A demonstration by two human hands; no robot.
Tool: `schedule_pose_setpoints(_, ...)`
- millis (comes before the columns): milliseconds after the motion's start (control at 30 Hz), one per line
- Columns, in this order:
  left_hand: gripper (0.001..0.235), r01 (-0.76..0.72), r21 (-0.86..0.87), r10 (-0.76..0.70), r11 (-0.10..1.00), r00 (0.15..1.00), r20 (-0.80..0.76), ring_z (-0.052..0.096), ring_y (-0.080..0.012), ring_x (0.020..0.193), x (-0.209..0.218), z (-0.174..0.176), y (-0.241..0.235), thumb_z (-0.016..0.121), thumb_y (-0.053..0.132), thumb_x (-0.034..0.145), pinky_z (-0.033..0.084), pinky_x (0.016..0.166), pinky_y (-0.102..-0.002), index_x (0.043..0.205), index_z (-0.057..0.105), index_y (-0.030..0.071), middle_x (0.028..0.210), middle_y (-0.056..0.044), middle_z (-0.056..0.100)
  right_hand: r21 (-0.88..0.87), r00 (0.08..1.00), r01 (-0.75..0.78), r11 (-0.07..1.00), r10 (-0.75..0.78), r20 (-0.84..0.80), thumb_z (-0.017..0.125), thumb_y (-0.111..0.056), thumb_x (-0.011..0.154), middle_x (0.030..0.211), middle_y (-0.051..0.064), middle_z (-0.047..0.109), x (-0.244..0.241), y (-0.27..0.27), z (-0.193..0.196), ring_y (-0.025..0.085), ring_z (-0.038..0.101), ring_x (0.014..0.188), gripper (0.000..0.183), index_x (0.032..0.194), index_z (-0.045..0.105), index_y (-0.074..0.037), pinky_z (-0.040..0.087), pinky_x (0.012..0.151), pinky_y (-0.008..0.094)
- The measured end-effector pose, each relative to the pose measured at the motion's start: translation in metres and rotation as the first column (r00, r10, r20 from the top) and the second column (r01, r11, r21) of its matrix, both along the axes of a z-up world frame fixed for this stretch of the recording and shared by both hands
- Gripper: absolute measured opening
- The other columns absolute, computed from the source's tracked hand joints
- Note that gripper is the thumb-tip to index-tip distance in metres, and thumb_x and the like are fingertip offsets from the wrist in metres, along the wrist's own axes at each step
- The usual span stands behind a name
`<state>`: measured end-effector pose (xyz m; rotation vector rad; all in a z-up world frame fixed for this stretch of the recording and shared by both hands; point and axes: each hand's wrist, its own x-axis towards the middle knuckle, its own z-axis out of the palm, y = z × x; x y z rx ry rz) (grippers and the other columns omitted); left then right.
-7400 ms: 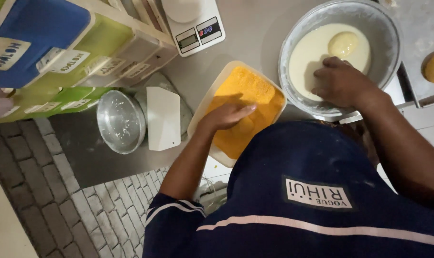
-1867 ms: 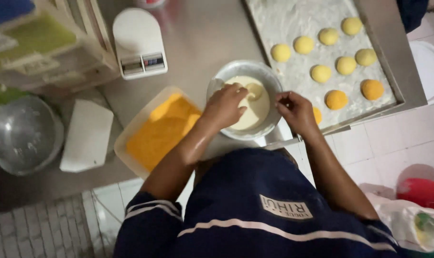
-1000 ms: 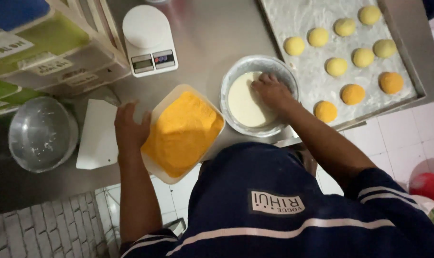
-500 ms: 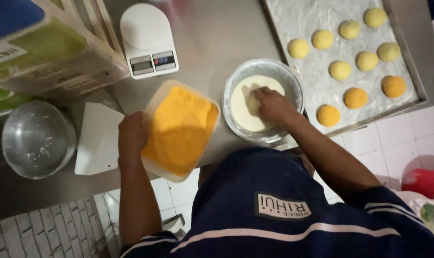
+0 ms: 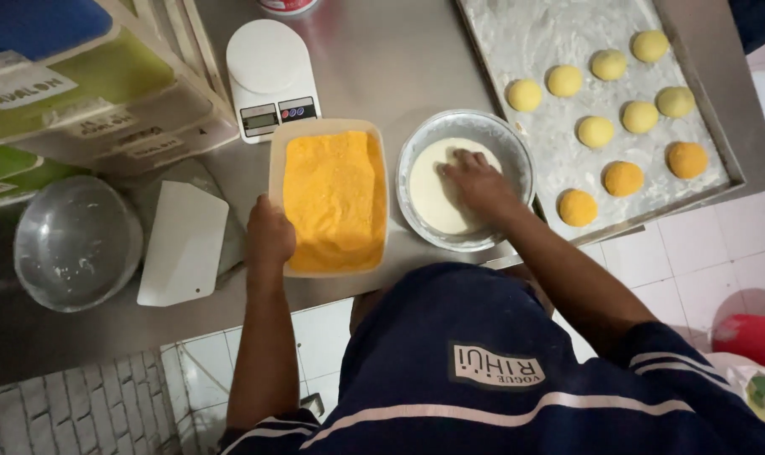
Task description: The person repeatedly dips round dough balls into a bowl of white liquid and then rolls them in a container of yellow crumbs. The coated dough balls are placed onto a metal baking tray. The process is repeated for multiple dough balls.
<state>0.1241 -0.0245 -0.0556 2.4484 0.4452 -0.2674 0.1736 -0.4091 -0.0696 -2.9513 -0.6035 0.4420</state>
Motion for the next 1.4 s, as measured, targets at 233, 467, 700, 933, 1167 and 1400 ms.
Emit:
schedule_pose_setpoints(233, 0.063, -0.054, -0.171, 0.051, 0.984, 0.998, -0.022, 0.049, -0.0484, 0.138, -0.017, 0.046, -0.029, 0.051, 0.03, 0.106, 0.044, 0.114, -0.056, 0.151, 0.037, -0.011, 0.144, -0.035, 0.051, 0.026, 0.993, 0.016, 1.0, -0.013, -0.116, 0.063, -0.014, 0.087, 0.141, 0.017, 0.051, -0.026, 0.028, 0.002, 0.042, 0.054, 0.13, 0.054, 0.141, 0.056, -0.015, 0.062, 0.087, 0.049)
schedule_pose_setpoints(467, 0.074, -0.063, -0.222, 0.059, 0.973, 0.998, -0.023, 0.051, -0.0474, 0.137, -0.02, 0.052, -0.027, 0.064, 0.039, 0.099, 0.047, 0.111, -0.055, 0.15, 0.039, -0.009, 0.141, -0.033, 0.052, 0.144, 0.944, 0.126, 0.981, -0.075, -0.321, 0.064, -0.023, 0.089, 0.141, 0.026, 0.058, -0.034, 0.035, 0.001, 0.048, 0.06, 0.127, 0.063, 0.148, 0.049, -0.007, 0.057, 0.099, 0.056)
schedule_pose_setpoints(700, 0.074, -0.057, -0.195, 0.049, 0.979, 0.998, -0.047, 0.054, -0.0456, 0.135, -0.019, 0.057, -0.025, 0.064, 0.042, 0.099, 0.047, 0.111, -0.053, 0.148, 0.041, -0.007, 0.138, -0.03, 0.055, 0.404, 0.785, 0.403, 0.821, -0.084, -0.614, 0.05, -0.046, 0.1, 0.138, 0.029, 0.061, -0.028, 0.036, 0.018, 0.05, 0.055, 0.133, 0.06, 0.15, 0.054, -0.012, 0.043, 0.112, 0.059)
schedule_pose_setpoints(933, 0.079, -0.06, -0.19, 0.052, 0.98, 0.997, -0.049, 0.051, -0.0471, 0.138, -0.018, 0.064, -0.031, 0.064, 0.044, 0.098, 0.043, 0.115, -0.053, 0.151, 0.038, -0.008, 0.142, -0.033, 0.052, 0.408, 0.391, 0.902, 0.143, 0.133, -0.911, 0.071, -0.022, 0.09, 0.104, 0.016, 0.075, -0.019, 0.032, 0.013, 0.019, 0.077, 0.081, 0.054, 0.138, 0.057, -0.002, 0.065, 0.06, 0.026)
schedule_pose_setpoints(1167, 0.082, -0.041, -0.179, 0.032, 0.983, 0.998, -0.05, 0.05, -0.0489, 0.137, -0.016, 0.055, -0.028, 0.064, 0.048, 0.097, 0.043, 0.115, -0.055, 0.15, 0.038, -0.008, 0.143, -0.034, 0.051, 0.479, 0.498, 0.864, -0.154, 0.401, -0.769, 0.066, -0.004, 0.091, 0.115, 0.023, 0.075, -0.006, 0.014, 0.052, 0.033, 0.075, 0.1, 0.048, 0.138, 0.058, 0.004, 0.061, 0.09, 0.057)
schedule_pose_setpoints(1400, 0.053, -0.065, -0.239, 0.103, 0.969, 0.983, 0.15, 0.065, -0.0458, 0.114, -0.014, 0.03, -0.009, 0.066, 0.039, 0.102, 0.053, 0.094, -0.053, 0.132, 0.054, -0.003, 0.118, -0.028, 0.062, 0.57, 0.595, 0.784, -0.248, 0.561, -0.575, 0.056, -0.04, 0.096, 0.141, 0.032, 0.059, 0.011, -0.004, 0.1, 0.046, 0.06, 0.128, 0.068, 0.145, 0.051, 0.006, 0.052, 0.103, 0.06)
